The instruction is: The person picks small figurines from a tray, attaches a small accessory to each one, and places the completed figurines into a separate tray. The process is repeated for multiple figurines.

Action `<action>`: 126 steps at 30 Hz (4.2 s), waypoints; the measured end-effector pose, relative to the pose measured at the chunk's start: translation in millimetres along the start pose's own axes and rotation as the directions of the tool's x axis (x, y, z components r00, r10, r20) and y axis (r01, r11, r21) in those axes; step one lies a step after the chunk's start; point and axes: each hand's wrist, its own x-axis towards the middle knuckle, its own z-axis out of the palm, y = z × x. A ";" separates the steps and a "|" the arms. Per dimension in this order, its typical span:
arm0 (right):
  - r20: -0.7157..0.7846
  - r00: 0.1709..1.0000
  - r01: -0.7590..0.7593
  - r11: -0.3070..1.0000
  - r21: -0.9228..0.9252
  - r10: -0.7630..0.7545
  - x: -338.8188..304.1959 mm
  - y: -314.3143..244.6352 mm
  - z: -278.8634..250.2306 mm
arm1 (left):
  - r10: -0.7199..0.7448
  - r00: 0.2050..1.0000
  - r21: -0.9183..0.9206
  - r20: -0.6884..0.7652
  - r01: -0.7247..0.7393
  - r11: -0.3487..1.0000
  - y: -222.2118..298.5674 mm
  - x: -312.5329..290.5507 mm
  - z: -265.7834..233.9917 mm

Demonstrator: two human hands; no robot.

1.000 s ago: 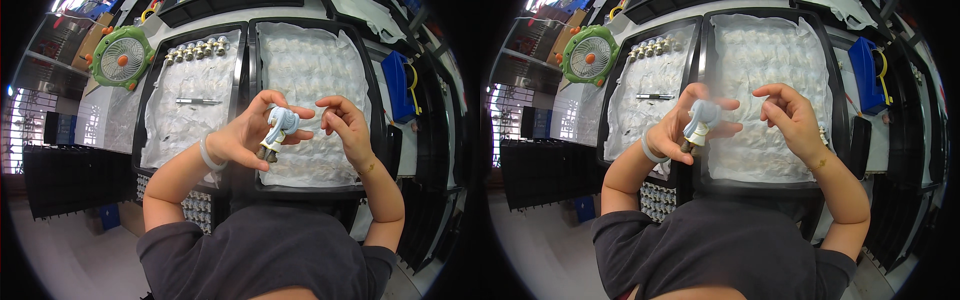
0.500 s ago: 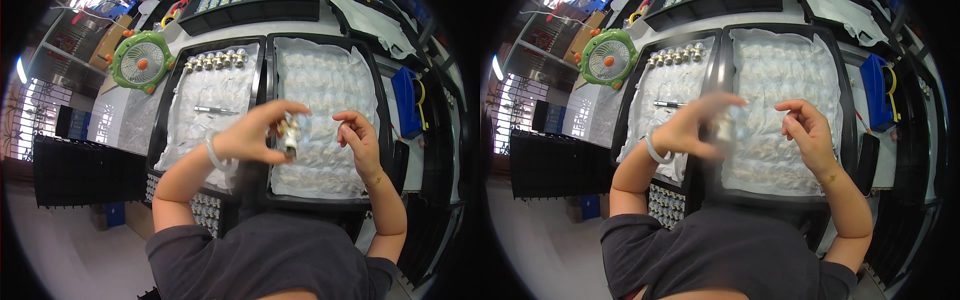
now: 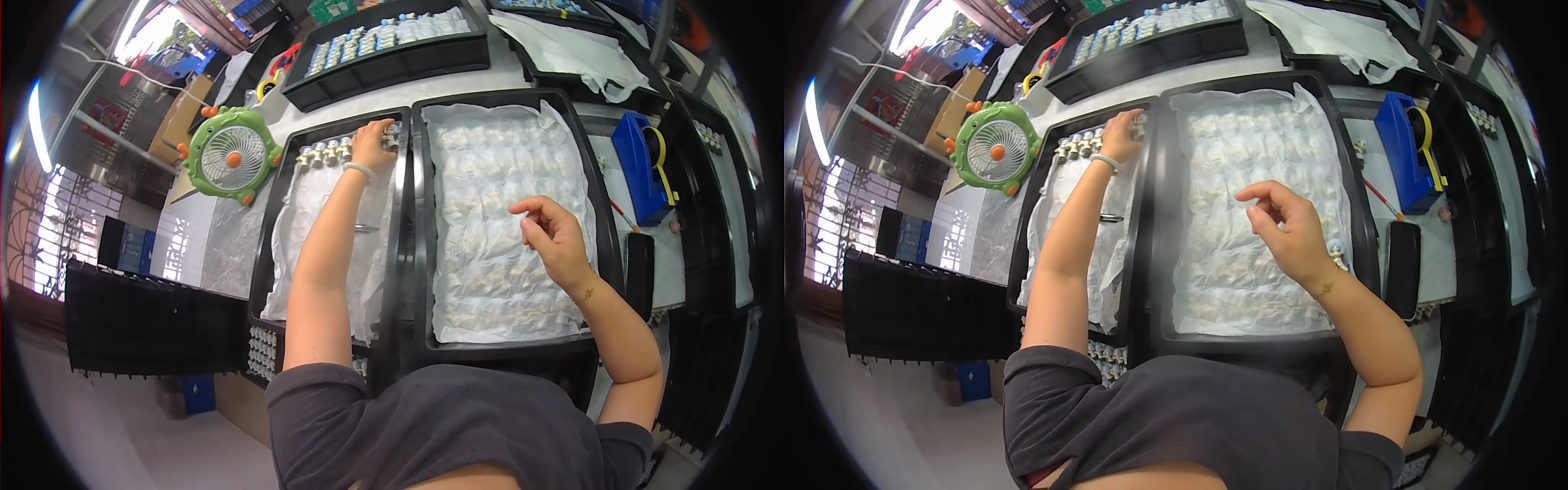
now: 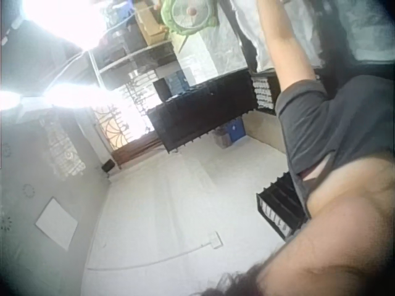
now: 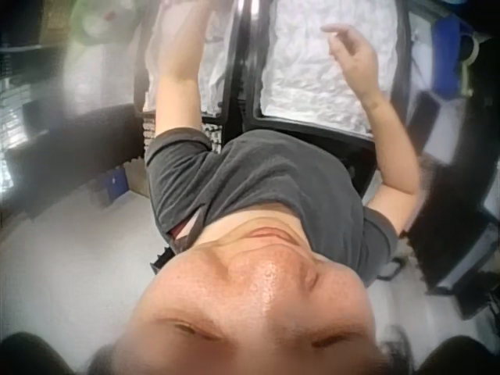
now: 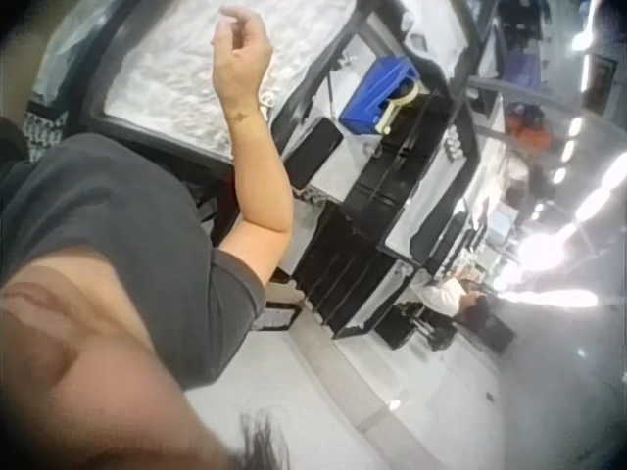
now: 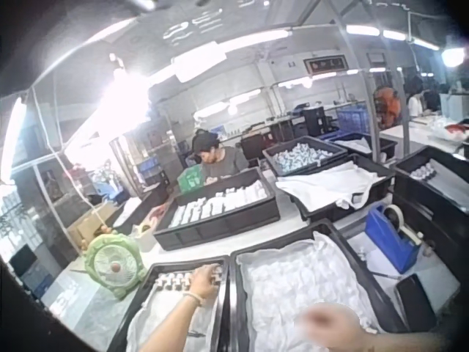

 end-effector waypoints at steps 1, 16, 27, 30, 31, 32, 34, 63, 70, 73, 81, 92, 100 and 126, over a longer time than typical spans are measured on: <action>-0.007 1.000 -0.004 1.000 0.005 0.004 0.2 -0.3 -0.9 | -0.046 0.998 0.043 0.051 0.044 0.998 0.0 0.6 3.9; -0.384 0.889 0.359 0.899 0.249 -0.248 3.8 -26.0 -48.7 | 0.307 0.950 -0.312 0.060 -0.274 0.910 93.2 -56.2 -69.2; -0.127 0.971 0.127 0.891 -0.436 -0.201 -19.2 -31.7 -64.7 | 0.727 0.487 -0.432 0.485 -0.589 0.683 191.5 -173.3 -77.9; 0.098 0.992 0.122 0.483 -0.867 -0.076 -40.5 -13.9 -70.0 | 0.732 0.568 -0.467 0.376 -0.566 0.679 179.9 -177.4 -90.0; 0.165 0.980 0.196 0.381 -0.903 -0.113 -47.8 3.1 -72.3 | 0.727 0.598 -0.482 0.336 -0.555 0.679 176.2 -177.1 -92.2; 0.212 0.975 0.221 0.328 -0.919 -0.064 -49.7 8.4 -67.5 | 0.694 0.637 -0.466 0.337 -0.527 0.711 172.6 -178.1 -96.6; 0.255 0.966 0.243 0.176 -0.954 0.046 -55.5 7.4 -72.4 | 0.662 0.688 -0.459 0.299 -0.504 0.731 165.8 -170.3 -105.4; 0.263 0.965 0.108 0.911 -0.398 0.000 -15.9 -6.3 40.3 | 0.474 0.855 -0.214 0.211 -0.433 0.876 211.2 -163.2 -107.5; 0.333 0.941 0.014 0.979 -0.203 0.055 -13.7 0.8 33.5 | 0.287 0.930 -0.680 0.229 -0.058 0.730 190.2 -165.3 -93.0; 0.379 0.920 -0.108 0.994 0.009 0.097 -8.8 14.2 34.0 | 0.200 0.955 -0.836 0.218 0.077 0.544 178.6 -163.0 -86.3; 0.567 0.800 -0.341 0.926 0.161 0.195 -11.4 4.7 34.9 | 0.237 0.957 -0.788 0.169 -0.013 0.616 176.7 -163.4 -86.1; 0.573 0.784 -0.392 0.906 0.160 0.238 -15.9 8.2 36.4 | 0.369 0.919 -0.584 -0.139 -0.378 0.719 189.1 -167.1 -95.2; 0.585 0.762 -0.437 0.887 0.149 0.278 -13.7 0.0 39.2 | 0.425 0.895 -0.539 -0.140 -0.428 0.725 188.8 -165.3 -99.2; 0.483 0.857 -0.197 0.980 -0.016 0.180 -10.6 3.0 37.8 | 0.477 0.868 -0.374 -0.138 -0.492 0.786 185.8 -169.2 -94.9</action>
